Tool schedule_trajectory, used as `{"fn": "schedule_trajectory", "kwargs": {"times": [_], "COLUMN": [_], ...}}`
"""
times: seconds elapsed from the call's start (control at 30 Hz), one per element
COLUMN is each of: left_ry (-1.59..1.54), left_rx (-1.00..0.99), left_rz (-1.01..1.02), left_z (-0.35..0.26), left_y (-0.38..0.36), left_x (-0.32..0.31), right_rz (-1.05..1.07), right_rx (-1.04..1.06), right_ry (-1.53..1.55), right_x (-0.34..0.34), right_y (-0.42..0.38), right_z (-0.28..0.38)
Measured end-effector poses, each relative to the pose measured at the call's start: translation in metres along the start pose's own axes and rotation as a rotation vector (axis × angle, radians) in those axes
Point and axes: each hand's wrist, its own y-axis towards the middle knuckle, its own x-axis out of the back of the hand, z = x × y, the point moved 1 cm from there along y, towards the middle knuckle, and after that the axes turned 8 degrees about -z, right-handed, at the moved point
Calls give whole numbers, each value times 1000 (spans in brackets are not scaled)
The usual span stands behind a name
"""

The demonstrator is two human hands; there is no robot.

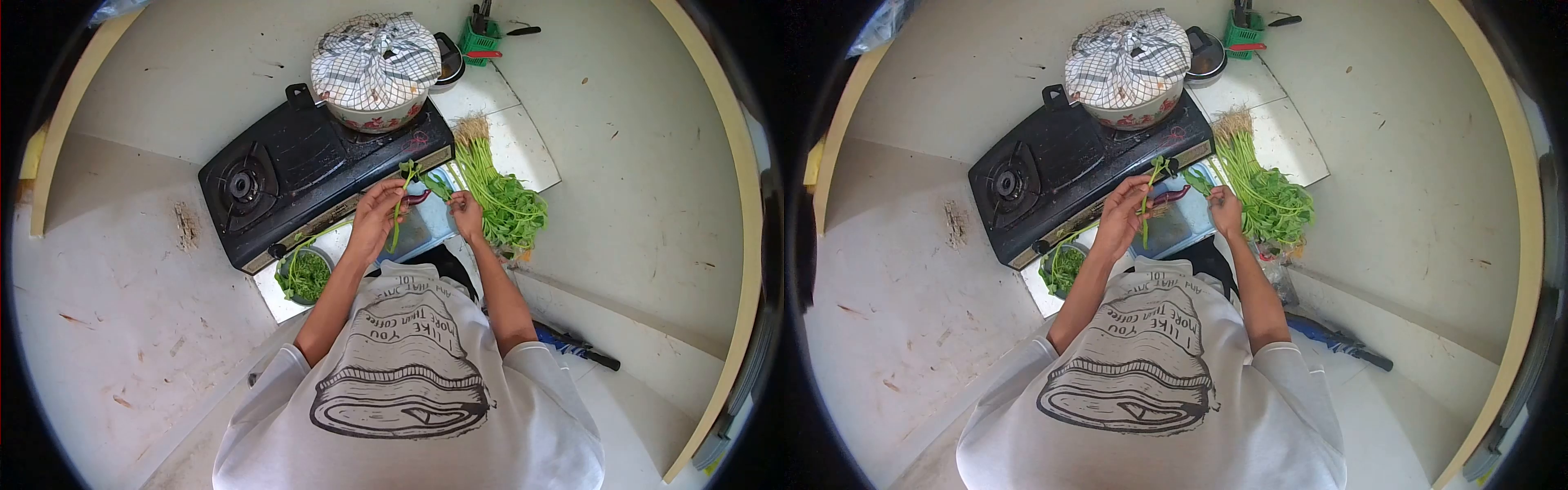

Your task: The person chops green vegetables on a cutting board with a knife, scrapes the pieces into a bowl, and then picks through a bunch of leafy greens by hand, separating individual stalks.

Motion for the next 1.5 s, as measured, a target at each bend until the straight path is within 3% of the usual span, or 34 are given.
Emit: {"fn": "schedule_trajectory", "kwargs": {"times": [0.27, 0.4, 0.47, 0.67, 0.7, 0.8, 1.0, 1.23, 1.5], "left_ry": [-6, -21, -29, -13, -23, -28, 119, 324, 327], "left_rx": [-1, -10, -19, -38, -33, -32, -110, -202, -145], "left_rz": [12, 25, 35, 70, 72, 89, 116, 183, 203], "left_z": [1, 2, 1, -3, -3, -2, 0, 4, -2], "left_y": [0, 2, 2, -1, -1, -1, -5, -9, -17], "left_x": [3, -1, -4, -13, -13, -16, -25, -27, -35], "right_rz": [25, 28, -10, -218, -223, -253, -35, 257, 336], "right_rx": [20, 136, 163, 308, 257, 421, 557, 579, 640], "right_ry": [-143, -303, -371, -24, -5, 80, -78, -253, -317], "right_x": [-10, -13, -8, 13, 21, 36, 57, 75, 84], "right_y": [-22, -34, -40, -39, -43, -49, -59, -41, -33], "right_z": [2, 0, 31, 139, 170, 224, 282, 289, 298]}}
